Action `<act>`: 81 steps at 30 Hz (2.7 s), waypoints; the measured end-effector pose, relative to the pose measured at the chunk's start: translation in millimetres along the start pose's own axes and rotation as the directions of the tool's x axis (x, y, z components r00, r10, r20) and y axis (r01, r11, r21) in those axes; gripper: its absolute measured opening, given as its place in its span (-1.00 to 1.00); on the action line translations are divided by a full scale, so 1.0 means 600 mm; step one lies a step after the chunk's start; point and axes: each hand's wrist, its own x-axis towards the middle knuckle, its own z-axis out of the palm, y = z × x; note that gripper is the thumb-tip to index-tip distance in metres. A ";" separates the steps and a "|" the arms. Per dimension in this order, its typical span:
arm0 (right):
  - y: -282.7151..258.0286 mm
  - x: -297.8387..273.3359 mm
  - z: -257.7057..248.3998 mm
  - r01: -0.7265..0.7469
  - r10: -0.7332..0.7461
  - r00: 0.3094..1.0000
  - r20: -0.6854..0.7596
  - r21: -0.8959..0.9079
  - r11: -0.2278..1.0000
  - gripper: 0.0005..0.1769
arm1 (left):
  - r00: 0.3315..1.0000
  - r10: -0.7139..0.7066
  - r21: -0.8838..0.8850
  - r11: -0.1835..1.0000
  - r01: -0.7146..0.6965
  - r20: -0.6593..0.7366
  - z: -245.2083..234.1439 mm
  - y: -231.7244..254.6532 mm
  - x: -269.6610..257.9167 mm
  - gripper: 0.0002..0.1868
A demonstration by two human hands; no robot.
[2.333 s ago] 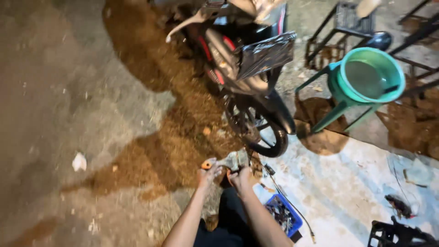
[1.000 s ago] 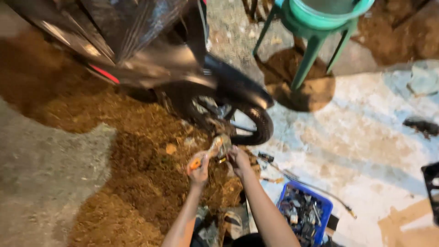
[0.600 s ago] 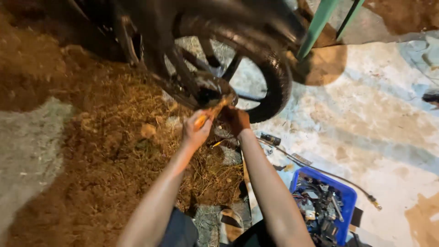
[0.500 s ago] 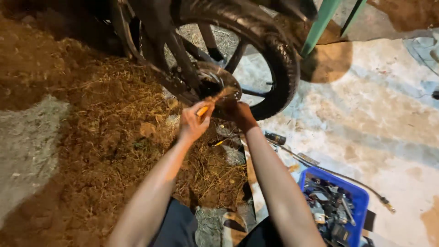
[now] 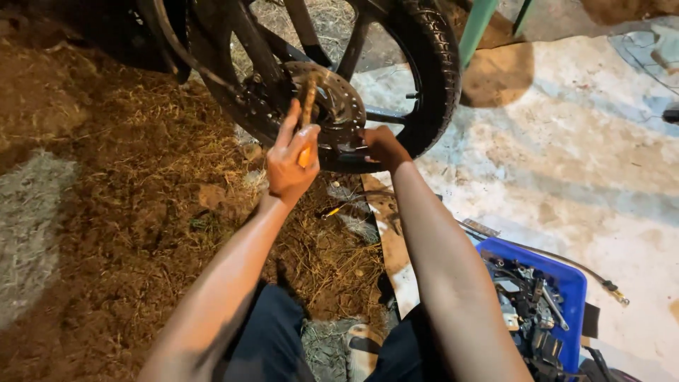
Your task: The person scrubs the rear wheel, chain, and exhaust of a motorcycle with a brush. They rinse the brush in a bucket of water and continue scrubbing the front wheel and brake disc.
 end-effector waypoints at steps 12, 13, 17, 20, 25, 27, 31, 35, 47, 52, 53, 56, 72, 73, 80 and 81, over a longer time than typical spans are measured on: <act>0.000 0.017 -0.028 0.169 -0.222 0.973 0.065 0.457 0.873 -0.71 | 0.970 0.128 -0.119 0.987 -0.105 0.207 0.126 -0.047 -0.124 -0.75; -0.008 0.005 -0.019 0.182 -0.225 0.974 0.036 0.471 0.863 -0.71 | 0.957 0.120 -0.228 0.972 -0.059 0.265 0.146 -0.054 -0.150 -0.75; -0.019 -0.017 0.002 0.180 -0.157 0.984 -0.087 0.491 0.852 -0.70 | 0.936 0.122 -0.469 0.882 0.050 0.329 0.179 -0.081 -0.189 -0.77; 0.022 0.031 0.001 0.264 -0.233 0.964 -0.128 0.542 0.798 -0.69 | 0.886 0.163 -0.475 0.877 0.073 0.435 0.154 -0.112 -0.151 -0.74; 0.040 0.064 0.026 0.303 -0.155 0.925 -0.348 0.426 0.853 -0.69 | 0.939 0.063 -0.239 0.971 0.021 0.337 0.041 -0.082 -0.075 -0.71; 0.047 0.072 0.026 0.312 -0.148 0.917 -0.371 0.432 0.846 -0.68 | 0.961 -0.067 -0.161 0.980 0.113 0.267 0.015 -0.061 -0.059 -0.72; 0.052 0.082 0.021 0.308 -0.143 0.927 -0.347 0.484 0.819 -0.71 | 0.959 -0.182 -0.153 0.964 0.218 0.217 0.030 -0.064 -0.072 -0.74; 0.055 0.079 0.024 0.282 -0.113 0.937 -0.330 0.528 0.801 -0.73 | 0.916 0.009 -0.202 0.976 0.079 0.400 0.091 -0.070 -0.124 -0.79; 0.104 0.090 0.001 0.361 -0.740 0.672 0.009 -0.877 0.317 -0.70 | 0.814 -0.192 -0.259 0.887 0.383 0.548 0.100 -0.067 -0.136 -0.72; 0.166 0.158 0.026 0.473 -0.565 0.825 -0.003 -0.543 0.694 -0.75 | 0.772 -0.350 -0.106 0.876 0.470 0.530 0.074 -0.123 -0.150 -0.73; 0.186 0.161 0.036 0.376 -0.373 0.924 0.082 -0.033 0.926 -0.79 | 0.753 -0.416 -0.052 0.859 0.510 0.509 0.070 -0.138 -0.165 -0.73; 0.168 0.145 0.075 0.547 -0.687 0.471 0.553 -0.794 -0.264 -0.86 | 0.680 -0.664 0.205 0.746 0.634 0.311 0.039 -0.176 -0.156 -0.79; 0.083 0.019 0.141 0.468 -0.478 0.727 0.493 -0.865 -0.181 -0.64 | 0.799 -0.601 -0.812 0.462 0.357 0.010 0.100 -0.216 -0.214 -0.90; 0.089 0.016 0.140 0.454 -0.482 0.650 0.588 -0.809 -0.374 -0.59 | 0.761 -0.639 -0.872 0.303 0.385 0.114 0.096 -0.185 -0.198 -0.89; 0.080 -0.021 0.139 0.593 -0.614 0.650 0.447 -0.804 0.042 -0.65 | 0.441 -0.682 -0.622 -0.027 0.782 0.583 0.039 -0.127 -0.133 -0.76; 0.087 -0.017 0.134 0.588 -0.616 0.653 0.441 -0.808 0.044 -0.65 | 0.442 -0.677 -0.620 -0.028 0.784 0.589 0.039 -0.139 -0.131 -0.76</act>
